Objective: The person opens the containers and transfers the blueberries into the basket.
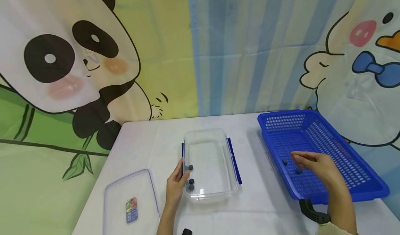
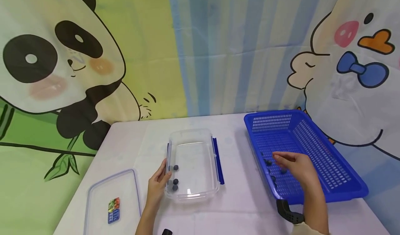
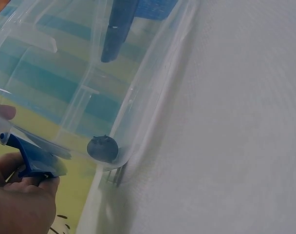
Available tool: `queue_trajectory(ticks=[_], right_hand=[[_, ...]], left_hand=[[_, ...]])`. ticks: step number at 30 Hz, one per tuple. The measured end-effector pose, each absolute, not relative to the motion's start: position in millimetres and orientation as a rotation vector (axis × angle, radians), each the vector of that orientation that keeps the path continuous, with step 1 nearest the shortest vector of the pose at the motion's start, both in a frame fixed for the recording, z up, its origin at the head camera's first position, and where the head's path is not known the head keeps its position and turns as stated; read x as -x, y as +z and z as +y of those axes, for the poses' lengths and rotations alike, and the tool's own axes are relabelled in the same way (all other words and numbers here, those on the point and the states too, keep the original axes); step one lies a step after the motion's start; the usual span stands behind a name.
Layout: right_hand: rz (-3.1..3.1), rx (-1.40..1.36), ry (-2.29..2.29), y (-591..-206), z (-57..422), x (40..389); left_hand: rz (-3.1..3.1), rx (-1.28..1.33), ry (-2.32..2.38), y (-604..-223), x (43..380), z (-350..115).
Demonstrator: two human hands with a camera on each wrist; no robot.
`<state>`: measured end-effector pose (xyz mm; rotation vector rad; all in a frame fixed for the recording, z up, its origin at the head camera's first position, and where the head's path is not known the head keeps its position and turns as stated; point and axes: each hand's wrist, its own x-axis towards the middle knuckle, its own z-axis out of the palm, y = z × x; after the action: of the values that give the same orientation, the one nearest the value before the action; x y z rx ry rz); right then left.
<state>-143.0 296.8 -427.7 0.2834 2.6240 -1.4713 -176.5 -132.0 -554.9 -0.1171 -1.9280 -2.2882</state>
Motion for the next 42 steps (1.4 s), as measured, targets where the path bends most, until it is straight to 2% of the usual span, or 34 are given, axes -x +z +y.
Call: queue_trajectory(ticks=[7,13,18,24,42], right_hand=[[2.645,0.017,-1.747,-416.6,204.4,137.3],[2.329,0.384,-1.754,-440.1,111.0,163.9],[2.296,0.370,-1.531,-469.4,58.0,184.7],[2.329,0.256,-1.364,-494.6,31.4,197.1],[2.349,0.230,-1.131,-501.4,5.3,202.9]], left_hand=[[-1.922,0.139,-2.292,-553.1,179.2,-127.8],[-1.915,0.158,-2.314,-552.7,181.4,-125.0],[-1.964,0.156,-2.319,-545.5,178.7,-123.1],[-1.933,0.172,-2.331,-549.7,177.6,-121.8],[-1.935,0.160,-2.281,-554.9,175.7,-130.7]])
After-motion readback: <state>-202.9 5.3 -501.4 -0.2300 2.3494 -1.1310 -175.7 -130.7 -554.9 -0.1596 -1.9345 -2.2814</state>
